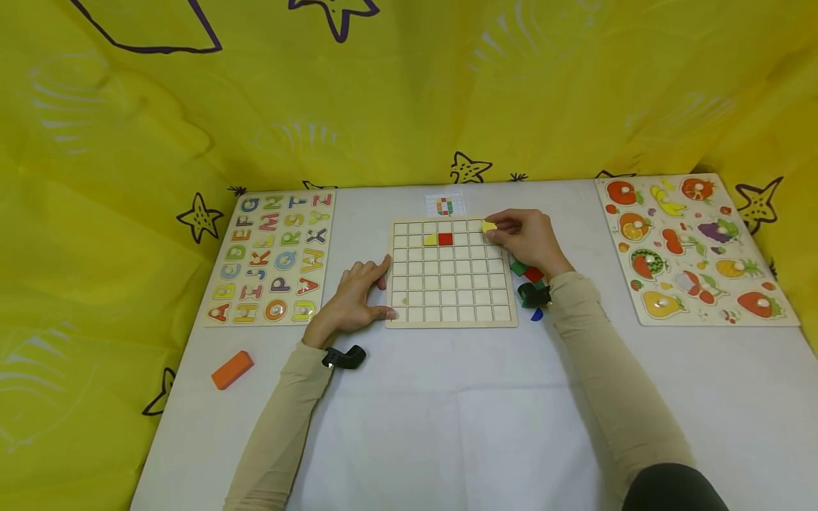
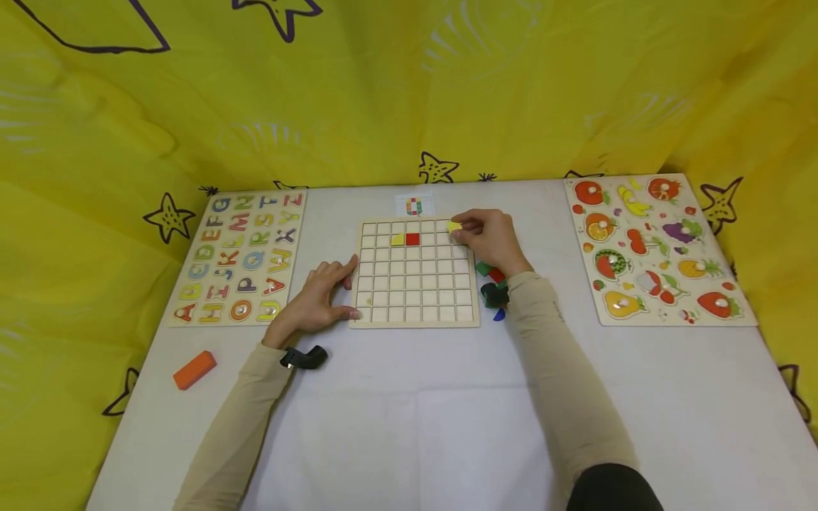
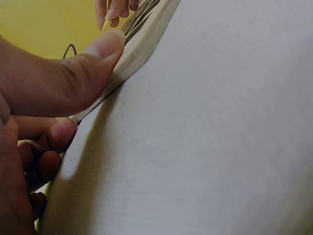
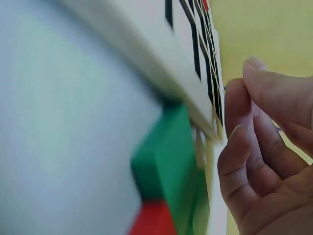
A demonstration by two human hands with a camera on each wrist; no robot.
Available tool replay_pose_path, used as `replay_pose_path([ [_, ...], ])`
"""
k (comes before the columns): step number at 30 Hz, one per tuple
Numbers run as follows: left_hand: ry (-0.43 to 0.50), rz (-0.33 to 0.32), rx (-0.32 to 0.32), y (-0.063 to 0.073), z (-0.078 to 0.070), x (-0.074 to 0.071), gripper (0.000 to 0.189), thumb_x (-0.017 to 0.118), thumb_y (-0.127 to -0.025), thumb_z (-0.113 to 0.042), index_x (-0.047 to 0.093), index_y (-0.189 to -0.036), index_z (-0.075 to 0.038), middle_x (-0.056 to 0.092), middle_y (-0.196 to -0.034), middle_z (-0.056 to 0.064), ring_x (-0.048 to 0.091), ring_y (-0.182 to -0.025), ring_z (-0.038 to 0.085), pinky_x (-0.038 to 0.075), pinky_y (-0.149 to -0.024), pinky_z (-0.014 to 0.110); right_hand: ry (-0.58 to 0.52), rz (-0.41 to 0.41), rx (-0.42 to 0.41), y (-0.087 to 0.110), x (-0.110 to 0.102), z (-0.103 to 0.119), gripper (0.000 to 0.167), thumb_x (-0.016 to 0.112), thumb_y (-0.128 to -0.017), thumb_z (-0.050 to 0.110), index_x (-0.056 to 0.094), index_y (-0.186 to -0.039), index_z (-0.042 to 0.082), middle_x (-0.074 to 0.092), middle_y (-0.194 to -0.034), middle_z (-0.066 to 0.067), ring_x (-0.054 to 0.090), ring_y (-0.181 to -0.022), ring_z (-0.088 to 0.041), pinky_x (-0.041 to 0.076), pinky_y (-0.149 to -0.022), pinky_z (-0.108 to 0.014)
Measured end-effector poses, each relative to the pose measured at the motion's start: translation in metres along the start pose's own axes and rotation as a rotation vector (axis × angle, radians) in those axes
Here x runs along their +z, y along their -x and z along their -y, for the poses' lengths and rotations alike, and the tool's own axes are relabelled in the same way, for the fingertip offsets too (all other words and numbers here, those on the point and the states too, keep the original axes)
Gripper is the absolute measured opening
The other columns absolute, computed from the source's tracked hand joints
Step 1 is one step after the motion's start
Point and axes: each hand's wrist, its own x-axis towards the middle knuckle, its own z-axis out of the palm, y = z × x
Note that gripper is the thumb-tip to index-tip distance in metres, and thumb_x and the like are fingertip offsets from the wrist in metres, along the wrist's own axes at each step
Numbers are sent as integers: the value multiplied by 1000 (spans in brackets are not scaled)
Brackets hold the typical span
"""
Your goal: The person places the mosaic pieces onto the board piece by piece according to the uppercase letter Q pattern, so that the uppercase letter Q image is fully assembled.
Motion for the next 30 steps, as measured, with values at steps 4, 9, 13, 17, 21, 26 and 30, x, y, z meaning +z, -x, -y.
replay_pose_path([
  [4, -3, 3, 4, 1, 1, 0, 104, 93, -80, -22, 35, -163, 3, 57, -104, 5, 41, -103, 25, 27, -95, 41, -1, 20, -34, -4, 7, 1, 31, 79, -97, 18, 77, -125, 5, 74, -116, -19, 69, -99, -30, 52, -84, -31],
  [9, -10, 3, 7, 0, 2, 0, 105, 93, -80, -23, 35, -163, 3, 57, -104, 4, 41, -103, 25, 26, -95, 41, -23, 33, -36, -6, 12, 7, 31, 79, -97, 20, 78, -125, 7, 75, -114, -17, 67, -96, -27, 50, -83, -33],
  [13, -9, 0, 8, 0, 2, 0, 105, 93, -79, -23, 35, -163, 3, 57, -105, 4, 41, -104, 25, 27, -95, 41, -31, 46, -29, -8, 14, 11, 31, 81, -96, 21, 79, -124, 8, 77, -113, -16, 66, -94, -26, 50, -83, -33],
  [17, -8, 0, 5, -1, 3, 0, 105, 93, -79, -22, 35, -163, 3, 57, -105, 5, 41, -104, 26, 27, -95, 41, -38, 74, -15, -10, 17, 14, 32, 81, -96, 23, 80, -124, 9, 76, -118, -16, 66, -96, -26, 49, -84, -33],
  [21, -10, -1, 4, -1, 2, 0, 106, 93, -79, -22, 34, -163, 3, 57, -105, 5, 42, -104, 26, 27, -95, 41, -20, 93, -16, -10, 21, 17, 32, 81, -96, 22, 80, -125, 8, 75, -121, -17, 67, -98, -27, 50, -86, -35],
  [26, -11, -3, 4, -1, 2, 0, 107, 94, -78, -22, 34, -163, 2, 58, -105, 5, 42, -104, 26, 27, -95, 41, 25, 106, -18, -11, 25, 19, 31, 81, -96, 21, 80, -124, 7, 77, -118, -18, 67, -96, -27, 49, -85, -35],
  [30, -12, -4, 5, 0, 2, 0, 107, 94, -78, -22, 34, -163, 2, 58, -105, 5, 42, -105, 26, 27, -95, 41, 40, 122, -12, -12, 27, 20, 32, 81, -95, 21, 80, -123, 6, 76, -118, -19, 65, -94, -26, 48, -83, -34],
])
